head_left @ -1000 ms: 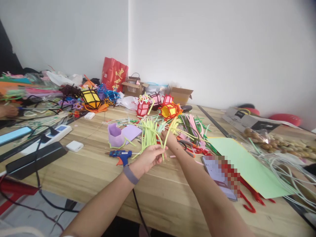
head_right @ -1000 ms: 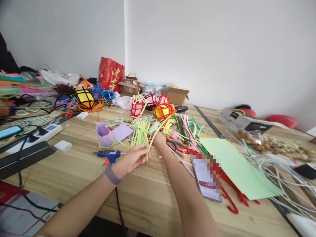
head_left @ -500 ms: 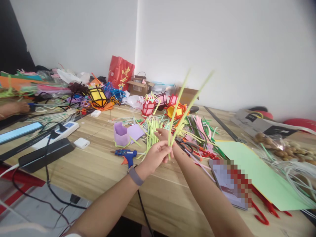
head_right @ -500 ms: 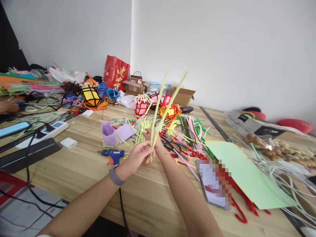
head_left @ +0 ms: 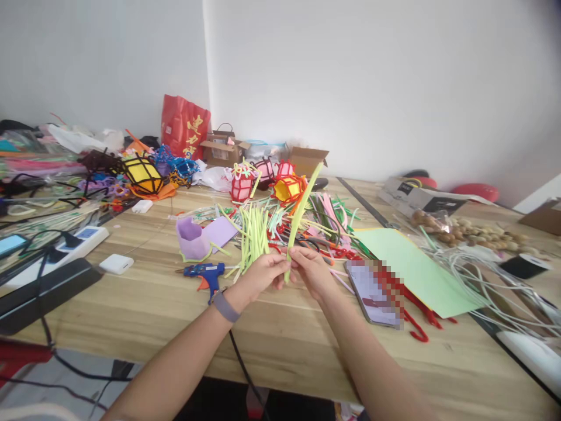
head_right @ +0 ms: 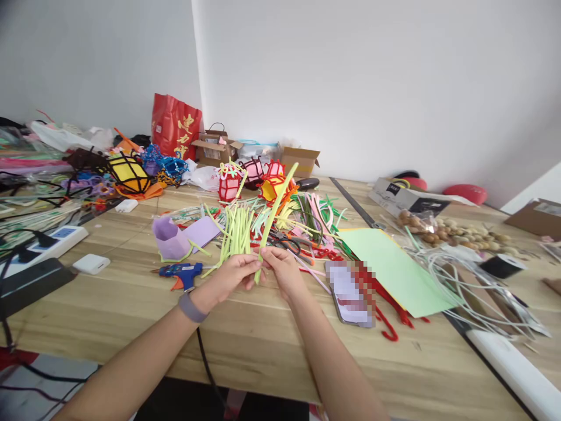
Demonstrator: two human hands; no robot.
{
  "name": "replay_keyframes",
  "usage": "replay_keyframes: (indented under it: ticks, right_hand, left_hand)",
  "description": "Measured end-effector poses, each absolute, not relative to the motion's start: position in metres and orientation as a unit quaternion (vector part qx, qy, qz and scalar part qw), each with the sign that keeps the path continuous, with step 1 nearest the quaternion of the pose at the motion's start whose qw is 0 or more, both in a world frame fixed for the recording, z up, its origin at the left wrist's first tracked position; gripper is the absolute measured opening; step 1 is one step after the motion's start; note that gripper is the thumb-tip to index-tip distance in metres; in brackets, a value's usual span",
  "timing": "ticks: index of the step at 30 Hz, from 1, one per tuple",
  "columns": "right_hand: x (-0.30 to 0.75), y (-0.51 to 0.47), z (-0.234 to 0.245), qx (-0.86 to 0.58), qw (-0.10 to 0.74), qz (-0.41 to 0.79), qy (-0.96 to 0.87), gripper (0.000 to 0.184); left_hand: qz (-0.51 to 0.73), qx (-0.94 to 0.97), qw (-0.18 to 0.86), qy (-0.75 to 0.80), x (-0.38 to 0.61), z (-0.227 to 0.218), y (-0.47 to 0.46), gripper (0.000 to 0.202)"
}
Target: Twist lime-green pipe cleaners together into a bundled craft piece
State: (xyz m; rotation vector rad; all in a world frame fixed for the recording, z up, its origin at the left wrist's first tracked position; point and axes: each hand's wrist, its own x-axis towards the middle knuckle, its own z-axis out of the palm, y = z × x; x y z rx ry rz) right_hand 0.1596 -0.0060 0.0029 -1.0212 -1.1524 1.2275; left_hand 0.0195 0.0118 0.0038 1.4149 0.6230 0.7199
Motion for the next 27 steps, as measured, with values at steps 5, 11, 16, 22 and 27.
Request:
replay_keyframes:
  ticks: [5,11,16,22,27]
  right_hand:
    - [0.162,-0.008,0.002,-0.44,0.562,0.522,-0.467,0.04]
    - [0.155,-0.01,0.003,-0.439,0.578,0.544,-0.42,0.042]
    - [0.153,-0.01,0.002,-0.45,0.576,0.545,-0.41,0.039]
    - [0.154,-0.009,-0.002,-0.445,0.568,0.497,-0.483,0.033]
    - [0.153,-0.009,-0.002,-0.46,0.557,0.457,-0.519,0.033]
  left_hand:
    - [0.278,0.616,0.687,0.266,0.019,0.001,0.014,0.041]
    - [0.271,0.622,0.686,0.263,0.019,-0.002,0.015,0.043]
    - [0.266,0.625,0.683,0.268,0.018,0.001,0.015,0.042]
    - [0.317,0.526,0.735,0.287,0.018,-0.004,0.019,0.043]
    - [0.31,0.543,0.716,0.312,0.016,-0.005,0.021,0.042]
